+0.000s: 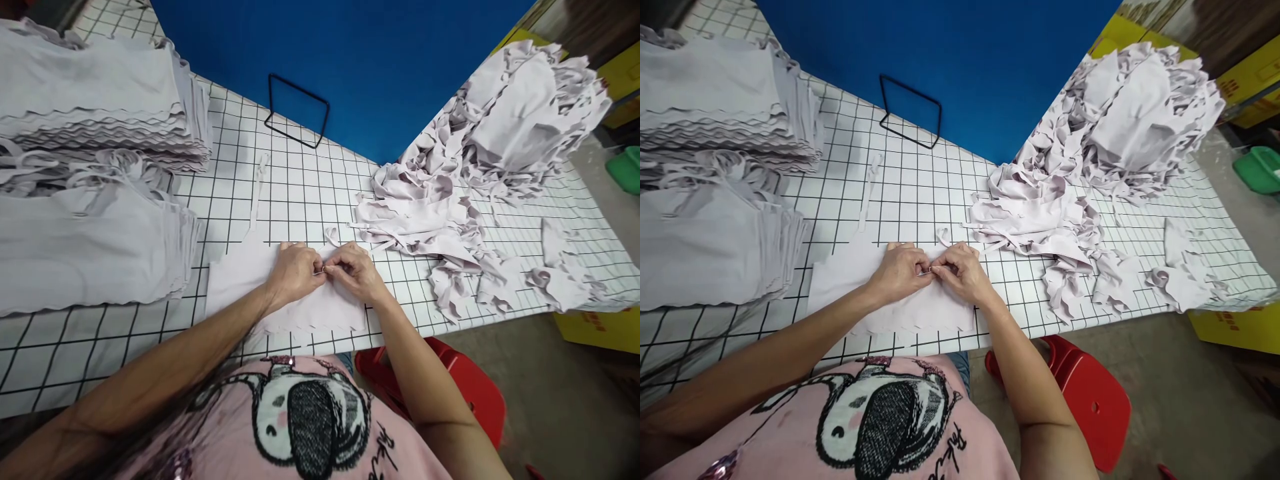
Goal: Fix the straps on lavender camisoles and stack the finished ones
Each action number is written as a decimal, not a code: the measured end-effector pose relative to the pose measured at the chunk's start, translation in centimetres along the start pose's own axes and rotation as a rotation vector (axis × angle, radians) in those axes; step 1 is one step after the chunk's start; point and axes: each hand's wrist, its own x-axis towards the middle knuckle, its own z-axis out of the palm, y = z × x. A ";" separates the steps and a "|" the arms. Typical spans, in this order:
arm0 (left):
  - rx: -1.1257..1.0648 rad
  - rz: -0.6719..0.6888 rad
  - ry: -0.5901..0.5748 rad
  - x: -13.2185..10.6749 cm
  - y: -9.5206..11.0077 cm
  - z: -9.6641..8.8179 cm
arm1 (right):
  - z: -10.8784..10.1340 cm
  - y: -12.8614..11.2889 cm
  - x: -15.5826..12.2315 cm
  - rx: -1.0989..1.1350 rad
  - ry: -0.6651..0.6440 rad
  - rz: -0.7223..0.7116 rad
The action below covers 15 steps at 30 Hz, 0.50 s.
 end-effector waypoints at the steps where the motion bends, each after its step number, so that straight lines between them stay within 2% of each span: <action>1: 0.000 0.001 0.000 0.0 0.0 0.0 | 0.0 0.0 0.0 -0.002 0.002 -0.006; 15: -0.016 -0.008 -0.014 0.1 0.0 0.0 | -0.4 0.0 -0.1 -0.072 0.006 -0.020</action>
